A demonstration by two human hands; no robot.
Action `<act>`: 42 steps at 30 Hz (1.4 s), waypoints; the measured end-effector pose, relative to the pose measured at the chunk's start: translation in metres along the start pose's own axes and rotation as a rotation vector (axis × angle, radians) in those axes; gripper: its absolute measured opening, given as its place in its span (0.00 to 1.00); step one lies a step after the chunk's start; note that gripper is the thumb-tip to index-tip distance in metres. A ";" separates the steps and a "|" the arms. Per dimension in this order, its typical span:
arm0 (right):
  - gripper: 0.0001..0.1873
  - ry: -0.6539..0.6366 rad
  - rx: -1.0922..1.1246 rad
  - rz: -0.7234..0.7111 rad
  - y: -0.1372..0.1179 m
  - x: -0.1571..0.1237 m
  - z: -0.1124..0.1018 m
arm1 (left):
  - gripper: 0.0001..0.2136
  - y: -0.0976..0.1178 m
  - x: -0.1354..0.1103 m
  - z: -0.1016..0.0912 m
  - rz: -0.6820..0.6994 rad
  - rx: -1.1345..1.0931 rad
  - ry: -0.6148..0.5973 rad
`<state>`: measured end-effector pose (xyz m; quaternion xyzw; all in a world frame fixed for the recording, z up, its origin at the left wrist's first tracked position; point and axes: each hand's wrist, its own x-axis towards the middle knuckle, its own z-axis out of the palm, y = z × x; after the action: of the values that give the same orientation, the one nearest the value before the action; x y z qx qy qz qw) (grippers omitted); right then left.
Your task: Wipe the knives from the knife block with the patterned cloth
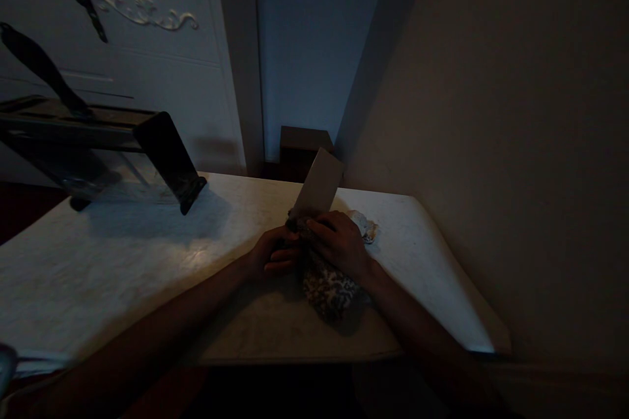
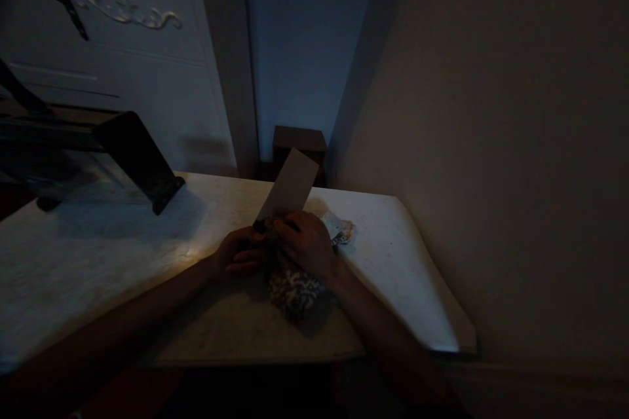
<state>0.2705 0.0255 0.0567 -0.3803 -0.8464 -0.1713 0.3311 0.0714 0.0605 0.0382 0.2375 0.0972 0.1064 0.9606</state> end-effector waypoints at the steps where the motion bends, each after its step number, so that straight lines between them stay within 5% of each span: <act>1: 0.12 0.001 -0.003 -0.002 0.001 0.000 0.000 | 0.20 0.001 0.000 0.000 0.010 -0.012 0.006; 10: 0.08 -0.082 -0.011 0.169 0.012 -0.002 0.001 | 0.09 0.003 -0.011 0.003 0.182 -0.158 -0.121; 19: 0.09 0.131 0.286 0.494 0.030 -0.007 -0.004 | 0.09 0.001 -0.019 0.008 0.187 -0.260 -0.248; 28: 0.13 0.162 0.371 0.168 0.027 -0.015 0.000 | 0.10 0.001 -0.021 0.007 0.090 -0.320 -0.336; 34: 0.09 0.366 0.417 0.446 0.028 -0.010 -0.007 | 0.09 0.000 -0.025 0.005 -0.050 -0.304 -0.402; 42: 0.17 0.587 0.448 0.861 0.043 -0.002 -0.014 | 0.07 0.002 -0.023 0.003 -0.164 -0.214 -0.345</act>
<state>0.3100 0.0452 0.0667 -0.5481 -0.5030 0.0642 0.6652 0.0494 0.0556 0.0447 0.1400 -0.0615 -0.0044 0.9882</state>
